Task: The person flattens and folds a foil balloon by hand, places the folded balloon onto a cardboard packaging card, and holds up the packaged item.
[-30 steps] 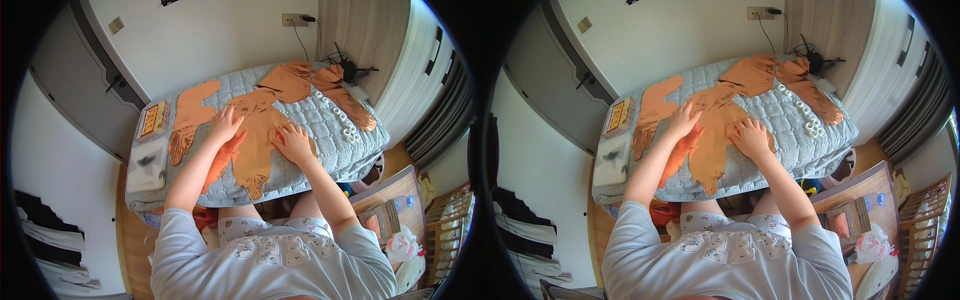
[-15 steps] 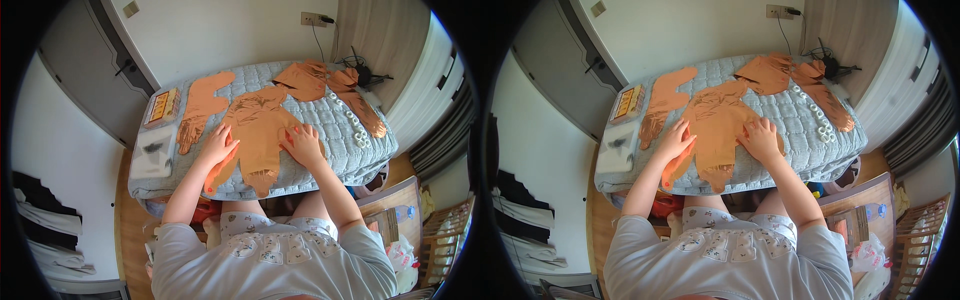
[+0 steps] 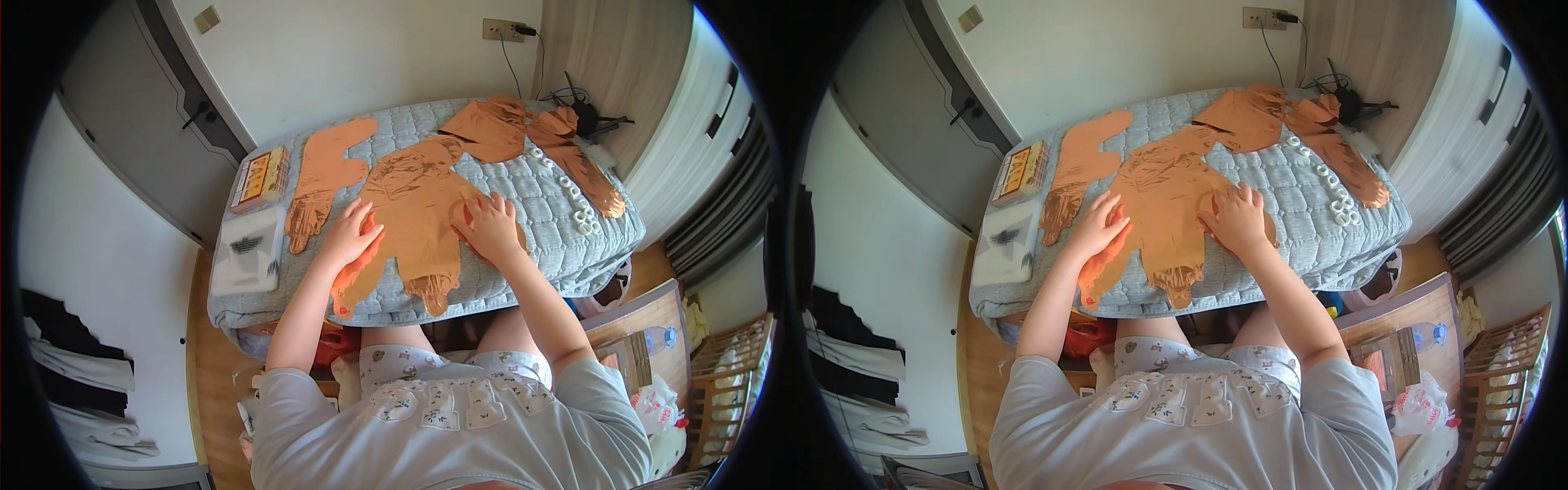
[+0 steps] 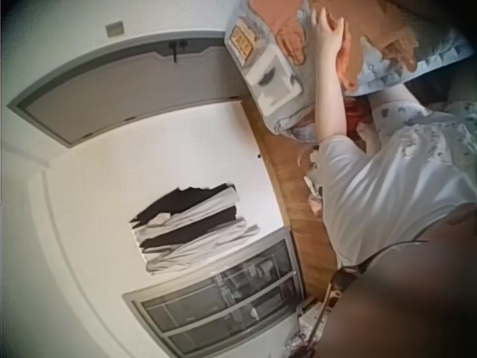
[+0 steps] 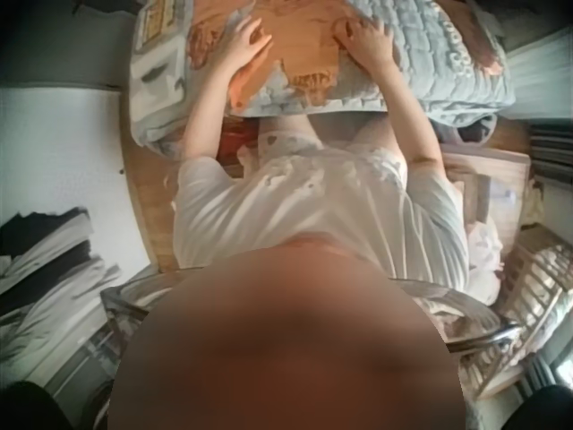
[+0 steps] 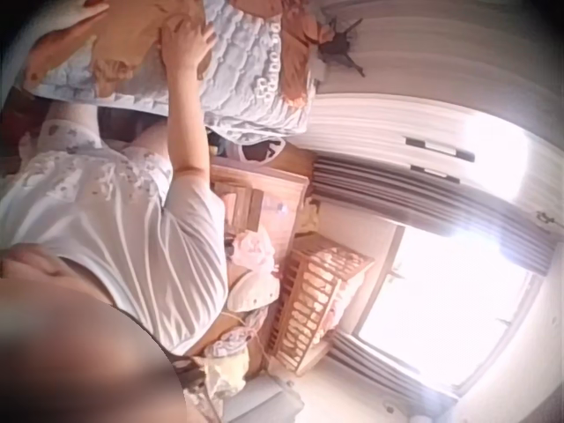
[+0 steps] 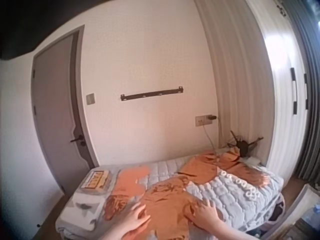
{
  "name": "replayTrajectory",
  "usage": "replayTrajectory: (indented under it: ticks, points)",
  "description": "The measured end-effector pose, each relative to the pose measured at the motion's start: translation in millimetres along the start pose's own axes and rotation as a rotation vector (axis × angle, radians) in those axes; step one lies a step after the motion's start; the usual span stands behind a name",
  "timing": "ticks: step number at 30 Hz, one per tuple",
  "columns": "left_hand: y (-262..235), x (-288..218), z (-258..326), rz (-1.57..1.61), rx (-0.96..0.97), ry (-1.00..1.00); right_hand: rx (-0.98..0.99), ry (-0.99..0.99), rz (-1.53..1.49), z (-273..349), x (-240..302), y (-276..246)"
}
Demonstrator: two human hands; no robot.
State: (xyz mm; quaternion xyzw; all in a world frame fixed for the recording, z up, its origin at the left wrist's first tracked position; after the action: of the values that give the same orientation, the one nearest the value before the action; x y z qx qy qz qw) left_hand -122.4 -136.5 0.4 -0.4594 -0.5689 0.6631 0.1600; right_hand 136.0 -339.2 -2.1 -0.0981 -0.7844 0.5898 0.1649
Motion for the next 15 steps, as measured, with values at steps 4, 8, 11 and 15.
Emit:
replayTrajectory:
  ticks: [4, 8, 11, 15]
  points:
    - [-3, 0, 0, 0.027, 0.023, 0.033, 0.026, -0.018, 0.053, 0, 0, -4]
    - [-8, 7, 1, 0.032, 0.027, 0.053, 0.089, 0.023, 0.045, -5, 6, -7]
    - [-7, 7, -6, 0.067, 0.048, 0.074, 0.105, 0.064, 0.055, -3, -3, -7]
    - [-5, 16, -17, 0.116, 0.017, 0.167, -0.271, -0.028, -0.064, 4, -28, -1]
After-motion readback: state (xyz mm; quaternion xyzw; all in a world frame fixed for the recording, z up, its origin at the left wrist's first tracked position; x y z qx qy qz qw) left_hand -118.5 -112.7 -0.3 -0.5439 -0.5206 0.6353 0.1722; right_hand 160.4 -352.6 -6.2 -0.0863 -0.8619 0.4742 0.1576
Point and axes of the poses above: each hand's wrist, its own z-axis away from the middle knuckle, its own y-axis out of the palm, x = y × z, the point moved 1 cm from there along -z, towards the middle knuckle, and after that the axes turned 6 degrees about x, right-handed, at the moved point
